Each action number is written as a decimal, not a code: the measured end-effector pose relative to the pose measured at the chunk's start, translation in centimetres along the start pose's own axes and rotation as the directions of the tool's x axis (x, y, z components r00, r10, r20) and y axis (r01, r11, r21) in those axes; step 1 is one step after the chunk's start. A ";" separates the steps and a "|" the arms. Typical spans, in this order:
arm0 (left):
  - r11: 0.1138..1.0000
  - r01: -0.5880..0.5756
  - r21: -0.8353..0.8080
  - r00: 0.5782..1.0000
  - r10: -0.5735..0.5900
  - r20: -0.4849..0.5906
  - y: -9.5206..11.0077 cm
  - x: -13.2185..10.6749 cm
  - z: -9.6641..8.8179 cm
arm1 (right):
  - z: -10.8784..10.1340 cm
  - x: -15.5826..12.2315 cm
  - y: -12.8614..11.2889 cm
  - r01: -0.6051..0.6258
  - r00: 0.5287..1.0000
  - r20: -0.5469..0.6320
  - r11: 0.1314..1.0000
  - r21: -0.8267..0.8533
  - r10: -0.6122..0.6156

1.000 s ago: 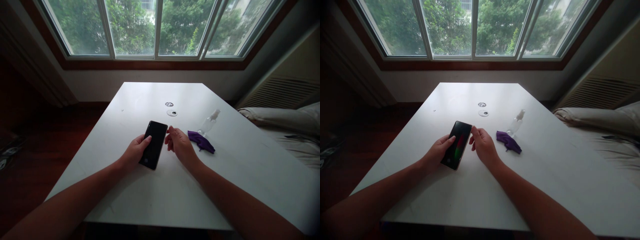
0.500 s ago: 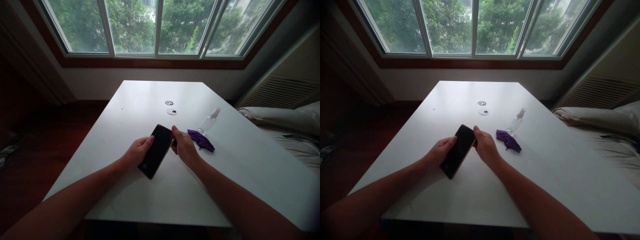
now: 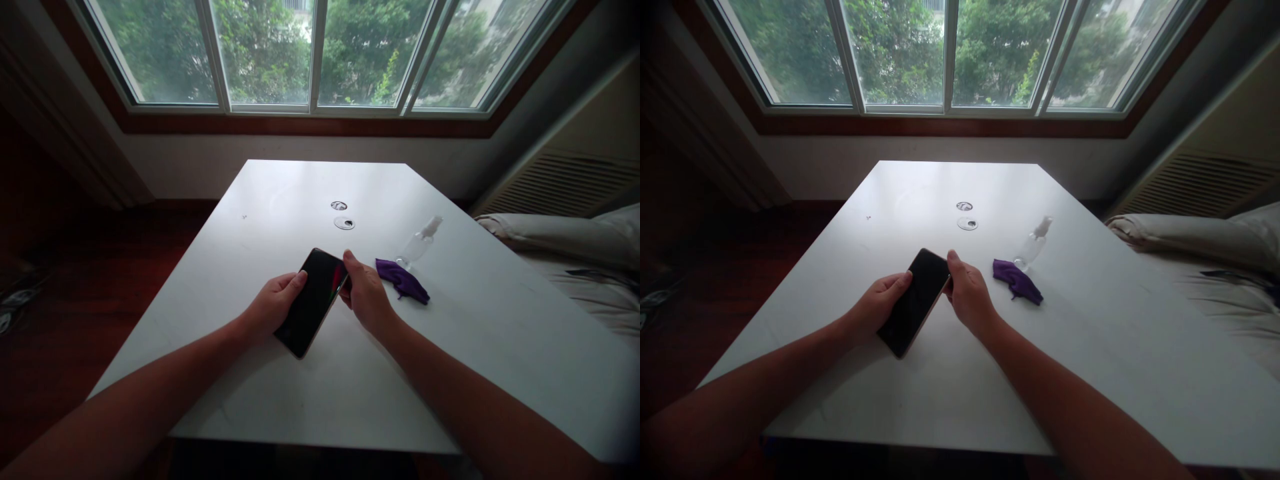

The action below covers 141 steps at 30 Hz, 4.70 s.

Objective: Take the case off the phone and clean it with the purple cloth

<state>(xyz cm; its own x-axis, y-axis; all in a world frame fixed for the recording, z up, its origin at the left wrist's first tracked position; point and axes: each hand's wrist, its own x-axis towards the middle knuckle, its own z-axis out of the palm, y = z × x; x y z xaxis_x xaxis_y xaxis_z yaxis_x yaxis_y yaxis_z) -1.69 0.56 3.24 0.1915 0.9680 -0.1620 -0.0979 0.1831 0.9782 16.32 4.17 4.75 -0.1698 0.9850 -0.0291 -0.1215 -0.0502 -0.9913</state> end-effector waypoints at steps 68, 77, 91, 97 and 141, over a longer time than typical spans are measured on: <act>0.964 -0.002 0.268 0.944 -0.087 0.319 0.3 -0.4 -1.1 | -1.5 0.2 -1.6 -0.580 0.800 0.282 0.803 0.138 0.530; 0.984 0.038 0.176 0.949 -0.091 0.303 0.1 -0.4 -0.7 | -1.3 0.5 -1.3 -0.668 0.736 0.349 0.707 0.234 0.580; 0.971 -0.019 -0.239 0.995 -0.006 -0.104 0.0 0.6 -0.4 | 0.2 0.2 0.4 -0.141 0.967 0.227 0.986 0.087 0.119; 0.985 -0.056 -0.165 0.997 0.064 0.042 -0.9 0.9 -0.6 | 0.5 -0.6 0.6 0.131 0.960 0.278 0.937 -0.323 -0.039; 0.960 -0.062 -0.273 0.922 0.160 0.353 -0.6 0.1 -1.0 | -0.2 -1.5 -0.3 0.345 0.921 0.356 0.763 -0.547 -0.161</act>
<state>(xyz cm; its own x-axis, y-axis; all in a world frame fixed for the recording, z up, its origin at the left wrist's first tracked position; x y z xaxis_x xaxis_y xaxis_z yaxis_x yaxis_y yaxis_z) -2.55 0.68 2.56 0.5053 0.8613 0.0525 -0.3727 0.1630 0.9135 16.82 2.77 5.03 -0.4847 0.8563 0.1783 0.3839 0.3914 -0.8363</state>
